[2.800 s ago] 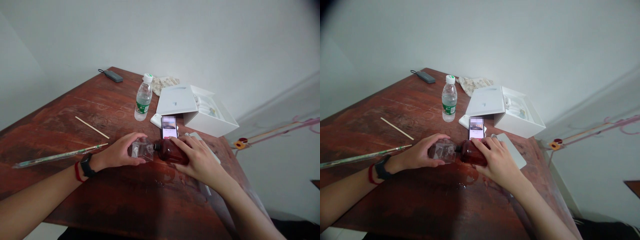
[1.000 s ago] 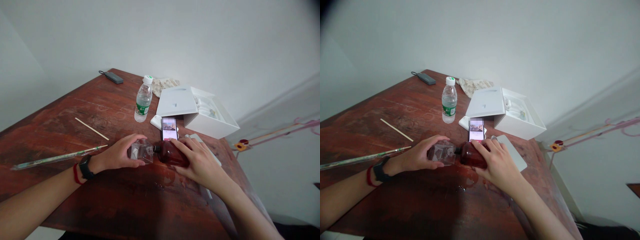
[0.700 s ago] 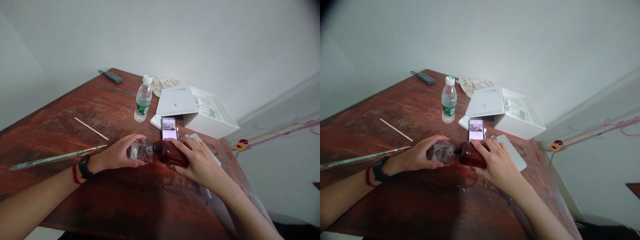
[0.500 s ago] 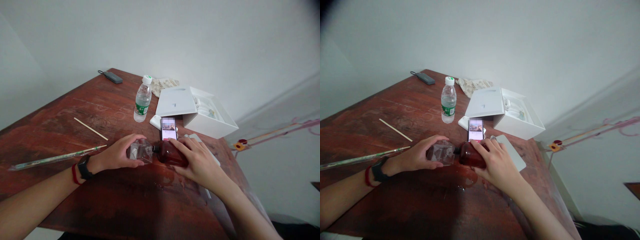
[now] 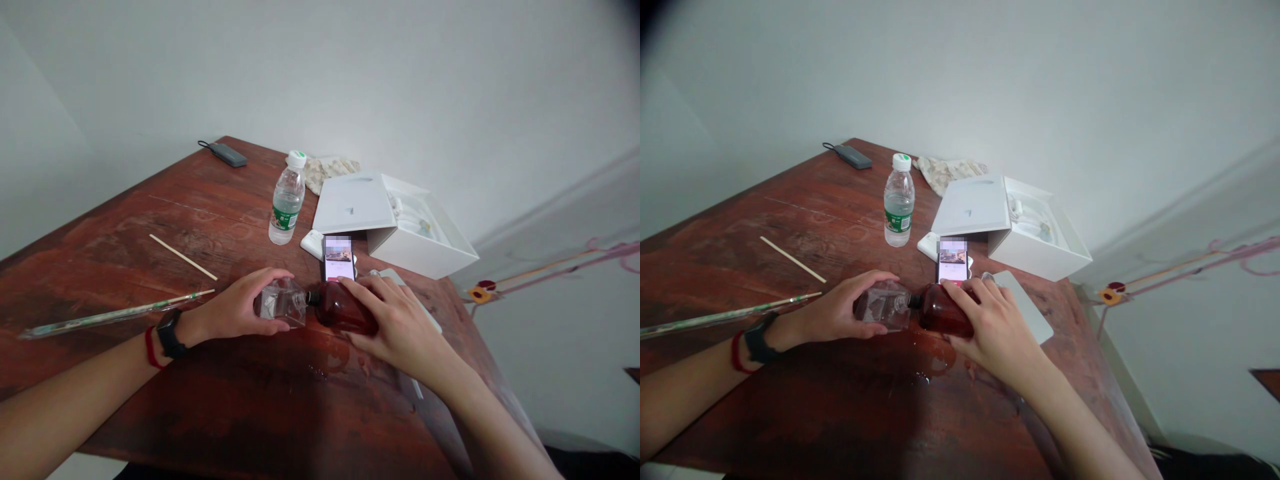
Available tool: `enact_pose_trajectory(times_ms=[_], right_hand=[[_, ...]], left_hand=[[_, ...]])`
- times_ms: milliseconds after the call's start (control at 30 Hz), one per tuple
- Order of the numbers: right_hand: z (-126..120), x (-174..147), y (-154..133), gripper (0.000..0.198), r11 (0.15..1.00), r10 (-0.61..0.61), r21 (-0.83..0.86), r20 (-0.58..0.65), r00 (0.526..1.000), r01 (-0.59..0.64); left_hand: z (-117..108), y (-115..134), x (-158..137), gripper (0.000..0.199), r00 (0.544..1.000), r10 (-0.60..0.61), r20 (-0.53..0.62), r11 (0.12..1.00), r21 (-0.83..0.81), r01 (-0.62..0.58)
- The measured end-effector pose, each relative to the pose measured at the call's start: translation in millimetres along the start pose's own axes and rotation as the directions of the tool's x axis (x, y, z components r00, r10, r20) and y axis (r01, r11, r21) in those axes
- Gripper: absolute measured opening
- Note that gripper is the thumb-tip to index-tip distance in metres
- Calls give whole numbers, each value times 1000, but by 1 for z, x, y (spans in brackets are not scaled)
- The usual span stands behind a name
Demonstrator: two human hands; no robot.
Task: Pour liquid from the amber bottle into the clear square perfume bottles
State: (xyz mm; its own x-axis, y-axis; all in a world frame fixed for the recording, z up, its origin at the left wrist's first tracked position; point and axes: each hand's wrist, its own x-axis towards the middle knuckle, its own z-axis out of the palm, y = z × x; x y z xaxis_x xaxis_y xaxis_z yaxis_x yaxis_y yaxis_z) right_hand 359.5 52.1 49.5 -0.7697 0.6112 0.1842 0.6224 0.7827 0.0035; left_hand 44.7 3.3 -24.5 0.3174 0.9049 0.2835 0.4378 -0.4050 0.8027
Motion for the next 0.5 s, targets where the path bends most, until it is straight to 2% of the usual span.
enact_pose_trajectory(times_ms=[500], right_hand=[[0, 1, -1, 70, 1000, -3, -16, -2, 1000, 3]], left_hand=[[-1, 3, 0, 75, 1000, 0, 3, 1000, 3, 0]])
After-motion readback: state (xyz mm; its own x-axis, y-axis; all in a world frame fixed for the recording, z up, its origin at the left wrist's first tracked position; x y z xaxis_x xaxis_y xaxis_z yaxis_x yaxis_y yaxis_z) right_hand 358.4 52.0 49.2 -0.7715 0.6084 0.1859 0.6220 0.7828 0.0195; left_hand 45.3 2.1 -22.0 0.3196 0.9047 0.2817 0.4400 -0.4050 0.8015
